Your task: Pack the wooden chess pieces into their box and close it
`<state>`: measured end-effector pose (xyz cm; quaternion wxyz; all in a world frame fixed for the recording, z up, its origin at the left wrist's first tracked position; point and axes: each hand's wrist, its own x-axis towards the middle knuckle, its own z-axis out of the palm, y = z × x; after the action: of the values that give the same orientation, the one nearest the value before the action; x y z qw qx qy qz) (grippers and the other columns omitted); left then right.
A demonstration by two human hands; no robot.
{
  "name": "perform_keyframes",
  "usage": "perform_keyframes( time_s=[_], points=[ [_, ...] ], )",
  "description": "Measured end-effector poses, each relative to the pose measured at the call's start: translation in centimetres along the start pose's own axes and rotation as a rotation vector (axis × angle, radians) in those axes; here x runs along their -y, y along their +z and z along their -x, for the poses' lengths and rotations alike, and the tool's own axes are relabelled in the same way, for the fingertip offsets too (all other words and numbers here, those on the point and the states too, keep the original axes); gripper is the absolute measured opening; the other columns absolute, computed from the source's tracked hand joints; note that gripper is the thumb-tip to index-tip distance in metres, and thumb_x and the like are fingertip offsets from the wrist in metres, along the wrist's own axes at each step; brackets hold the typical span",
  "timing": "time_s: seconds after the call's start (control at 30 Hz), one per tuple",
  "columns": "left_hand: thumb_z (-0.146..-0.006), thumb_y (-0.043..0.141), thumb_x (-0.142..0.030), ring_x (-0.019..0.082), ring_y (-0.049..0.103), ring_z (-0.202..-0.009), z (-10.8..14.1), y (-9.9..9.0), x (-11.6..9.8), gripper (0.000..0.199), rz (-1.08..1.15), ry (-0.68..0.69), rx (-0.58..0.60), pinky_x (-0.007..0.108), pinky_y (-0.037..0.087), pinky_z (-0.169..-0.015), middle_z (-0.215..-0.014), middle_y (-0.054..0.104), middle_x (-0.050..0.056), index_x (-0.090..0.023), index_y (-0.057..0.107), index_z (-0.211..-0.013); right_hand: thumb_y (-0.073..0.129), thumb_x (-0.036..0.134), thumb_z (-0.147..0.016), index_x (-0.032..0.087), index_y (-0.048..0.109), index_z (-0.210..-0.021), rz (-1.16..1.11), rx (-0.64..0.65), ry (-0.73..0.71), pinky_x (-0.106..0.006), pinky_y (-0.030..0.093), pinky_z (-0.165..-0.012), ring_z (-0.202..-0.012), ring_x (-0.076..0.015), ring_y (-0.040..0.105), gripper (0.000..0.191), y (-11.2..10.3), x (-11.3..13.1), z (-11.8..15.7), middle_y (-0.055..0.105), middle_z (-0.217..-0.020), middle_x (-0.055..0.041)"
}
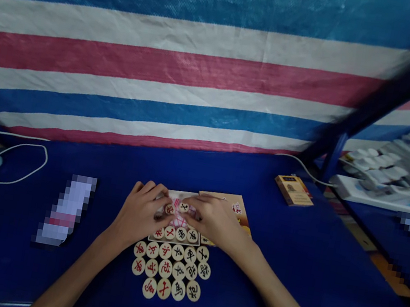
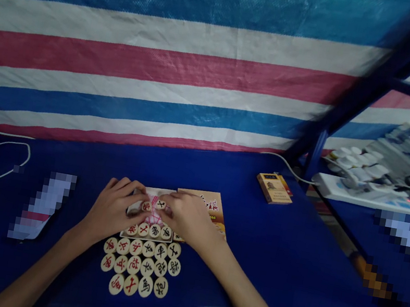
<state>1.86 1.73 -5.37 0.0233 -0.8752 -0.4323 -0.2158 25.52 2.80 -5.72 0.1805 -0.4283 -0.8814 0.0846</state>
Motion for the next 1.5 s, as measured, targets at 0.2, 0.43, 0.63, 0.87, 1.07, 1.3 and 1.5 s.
perform_keyframes(
  time_s=[0.2,0.43,0.63,0.87,1.07,1.3,1.5],
  points=[
    [-0.089,0.072,-0.031,0.024,0.060,-0.096,0.0,0.0,-0.3,0.014,0.032,-0.009,0.013,0.042,0.040,-0.080,-0.107,0.070,0.002,-0.026,0.073,-0.102,0.069,0.036,-0.092,0.023,0.072,-0.115,-0.004,-0.005,-0.002,-0.035,0.048,-0.076,-0.089,-0.0254,0.072,0.027,0.2,0.2,-0.1,0.078,-0.093,-0.0062],
    [-0.095,0.067,-0.030,0.021,0.062,-0.094,-0.1,-1.2,-0.7,0.017,0.151,-0.045,-0.135,0.040,0.044,-0.081,-0.104,0.074,0.001,-0.026,0.072,-0.111,0.060,0.043,-0.098,0.021,0.070,-0.117,-0.051,-0.131,0.003,-0.036,0.052,-0.083,-0.092,-0.0227,0.070,0.030,-1.0,1.2,0.2,0.074,-0.099,-0.0073],
    [-0.092,0.069,-0.019,0.020,0.064,-0.097,5.4,-3.3,-4.4,0.033,0.172,-0.112,-0.330,0.039,0.050,-0.083,-0.109,0.073,0.004,-0.026,0.067,-0.124,0.067,0.026,-0.094,0.026,0.066,-0.124,-0.289,-0.348,0.035,-0.035,0.057,-0.086,-0.100,-0.0199,0.067,0.029,-1.2,4.3,6.1,0.069,-0.109,-0.0066],
    [-0.090,0.070,-0.011,0.019,0.066,-0.096,12.5,-2.1,-6.7,0.026,0.177,-0.154,-0.330,0.036,0.053,-0.080,-0.105,0.075,0.005,-0.019,0.066,-0.114,0.066,0.018,-0.091,0.028,0.062,-0.132,-0.259,-0.331,0.058,-0.033,0.062,-0.072,-0.092,-0.0199,0.070,0.042,1.1,6.1,13.1,0.069,-0.109,-0.0079],
    [-0.093,0.065,-0.011,0.018,0.067,-0.095,11.9,-2.0,-6.6,0.017,0.244,-0.159,-0.248,0.036,0.052,-0.081,-0.105,0.075,0.003,-0.021,0.068,-0.106,0.065,0.019,-0.092,0.026,0.060,-0.136,-0.227,-0.263,-0.001,-0.034,0.063,-0.074,-0.093,-0.0197,0.070,0.045,1.5,5.9,12.9,0.069,-0.109,-0.0082],
    [-0.093,0.065,-0.012,0.019,0.067,-0.094,12.0,-2.0,-6.6,0.021,0.239,-0.155,-0.260,0.035,0.055,-0.078,-0.104,0.073,0.004,-0.024,0.072,-0.108,0.065,0.020,-0.093,0.027,0.059,-0.139,-0.219,-0.247,-0.024,-0.033,0.063,-0.071,-0.088,-0.0191,0.071,0.047,1.5,5.9,12.8,0.070,-0.105,-0.0061],
    [-0.094,0.062,-0.012,0.019,0.067,-0.091,12.4,-1.5,-6.2,0.031,0.232,-0.111,-0.212,0.035,0.058,-0.075,-0.105,0.072,0.005,-0.028,0.071,-0.120,0.064,0.020,-0.094,0.025,0.065,-0.130,-0.219,-0.255,0.003,-0.032,0.064,-0.075,-0.092,-0.0191,0.072,0.036,1.7,5.8,12.8,0.071,-0.107,-0.0066]
  ],
)
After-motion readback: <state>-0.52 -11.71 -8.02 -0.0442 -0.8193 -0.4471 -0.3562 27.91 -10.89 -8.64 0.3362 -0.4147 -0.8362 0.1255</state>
